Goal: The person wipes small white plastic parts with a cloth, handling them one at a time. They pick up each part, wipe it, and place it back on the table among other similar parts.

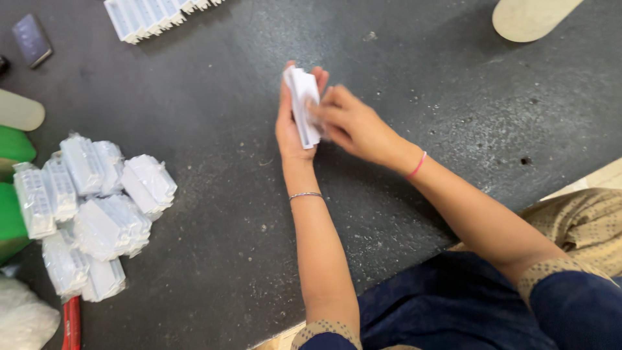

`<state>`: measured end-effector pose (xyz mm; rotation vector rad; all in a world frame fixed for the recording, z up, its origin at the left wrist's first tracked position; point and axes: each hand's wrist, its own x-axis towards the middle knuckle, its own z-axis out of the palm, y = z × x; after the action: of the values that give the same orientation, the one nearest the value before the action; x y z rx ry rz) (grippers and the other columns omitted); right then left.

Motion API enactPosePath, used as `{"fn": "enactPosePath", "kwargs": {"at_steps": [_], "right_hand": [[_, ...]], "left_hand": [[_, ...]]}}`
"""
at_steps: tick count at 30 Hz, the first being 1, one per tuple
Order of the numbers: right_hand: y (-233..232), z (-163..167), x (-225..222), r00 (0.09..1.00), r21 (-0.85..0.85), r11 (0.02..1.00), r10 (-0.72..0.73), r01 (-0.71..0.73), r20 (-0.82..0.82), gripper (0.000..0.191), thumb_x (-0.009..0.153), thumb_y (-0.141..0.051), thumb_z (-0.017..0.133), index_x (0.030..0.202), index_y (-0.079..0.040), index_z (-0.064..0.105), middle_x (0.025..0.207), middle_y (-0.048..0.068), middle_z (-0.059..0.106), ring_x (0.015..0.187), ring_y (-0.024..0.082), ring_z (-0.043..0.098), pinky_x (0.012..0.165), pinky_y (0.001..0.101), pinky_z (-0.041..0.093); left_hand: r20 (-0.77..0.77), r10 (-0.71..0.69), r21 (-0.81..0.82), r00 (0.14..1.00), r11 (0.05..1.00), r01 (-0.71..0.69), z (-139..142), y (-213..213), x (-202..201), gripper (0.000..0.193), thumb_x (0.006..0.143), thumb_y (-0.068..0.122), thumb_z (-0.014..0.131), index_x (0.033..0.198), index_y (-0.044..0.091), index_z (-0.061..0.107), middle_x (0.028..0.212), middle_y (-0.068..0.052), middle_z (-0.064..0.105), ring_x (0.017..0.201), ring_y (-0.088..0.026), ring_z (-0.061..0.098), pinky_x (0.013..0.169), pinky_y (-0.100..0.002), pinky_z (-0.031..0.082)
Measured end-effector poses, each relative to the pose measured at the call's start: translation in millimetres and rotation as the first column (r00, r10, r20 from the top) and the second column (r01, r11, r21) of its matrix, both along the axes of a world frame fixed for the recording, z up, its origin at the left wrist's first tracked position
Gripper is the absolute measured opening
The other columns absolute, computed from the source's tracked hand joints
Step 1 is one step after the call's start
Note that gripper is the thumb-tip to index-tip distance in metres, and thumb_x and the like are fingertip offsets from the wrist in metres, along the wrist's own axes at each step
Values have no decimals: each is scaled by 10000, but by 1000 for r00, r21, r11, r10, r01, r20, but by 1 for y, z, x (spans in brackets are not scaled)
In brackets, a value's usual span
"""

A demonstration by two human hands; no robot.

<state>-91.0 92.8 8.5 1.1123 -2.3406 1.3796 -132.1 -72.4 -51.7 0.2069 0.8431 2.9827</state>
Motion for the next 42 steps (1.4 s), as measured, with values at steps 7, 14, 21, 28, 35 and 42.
{"fn": "enactPosePath", "kwargs": {"at_steps": [7, 14, 21, 28, 35, 42], "right_hand": [[10, 13, -3, 849, 46, 873, 458, -485, 263, 344, 889, -40, 653, 1218, -100, 732, 1067, 62, 635, 897, 164, 657, 799, 308, 540], [20, 16, -14, 979, 60, 983, 164, -172, 124, 403, 882, 3, 667, 1265, -103, 734, 1090, 79, 637, 939, 187, 659, 809, 319, 544], [-12, -1, 5, 1000, -47, 998, -28, 29, 12, 463, 907, 52, 671, 1344, -100, 680, 1201, 101, 597, 988, 211, 657, 840, 315, 553], [-26, -6, 16, 993, -84, 991, -111, 108, -28, 459, 927, 22, 703, 1369, -92, 655, 1200, 110, 597, 1001, 235, 649, 836, 329, 548], [-9, 4, 5, 998, 92, 994, -60, 58, 23, 311, 879, -40, 731, 1183, -103, 754, 1093, 96, 651, 901, 246, 681, 793, 353, 555], [21, 6, -22, 960, -69, 959, -270, 275, 76, 320, 931, -2, 647, 1233, -63, 731, 1115, 102, 630, 908, 202, 680, 792, 309, 562]], "left_hand": [[43, 120, 266, 992, 955, -127, -2, -37, -2, 450, 1104, 315, 422, 1523, 154, 450, 1497, -182, 532, 1422, -318, 498, 1211, -504, 409], [202, 240, 357, 949, 885, -300, -31, -44, -15, 441, 1107, 323, 466, 1441, 39, 515, 1407, -185, 584, 1319, -312, 555, 1110, -478, 483], [85, 348, 365, 933, 861, -355, -48, -44, -21, 422, 1081, 322, 529, 1464, 147, 493, 1315, -162, 568, 1183, -300, 590, 1102, -523, 497], [92, 435, 274, 896, 854, -442, -48, -28, -17, 449, 1035, 336, 558, 1457, 228, 451, 1327, -129, 575, 1151, -313, 590, 1020, -525, 507], [74, 499, 233, 864, 833, -501, -38, -45, -13, 498, 1034, 356, 579, 1498, 235, 444, 1458, -101, 530, 1258, -239, 567, 1063, -436, 535], [18, 404, -210, 915, 896, -391, -12, -33, -6, 624, 1053, 554, 467, 1490, 109, 500, 1477, -71, 579, 1092, -164, 585, 741, -290, 563]]}}
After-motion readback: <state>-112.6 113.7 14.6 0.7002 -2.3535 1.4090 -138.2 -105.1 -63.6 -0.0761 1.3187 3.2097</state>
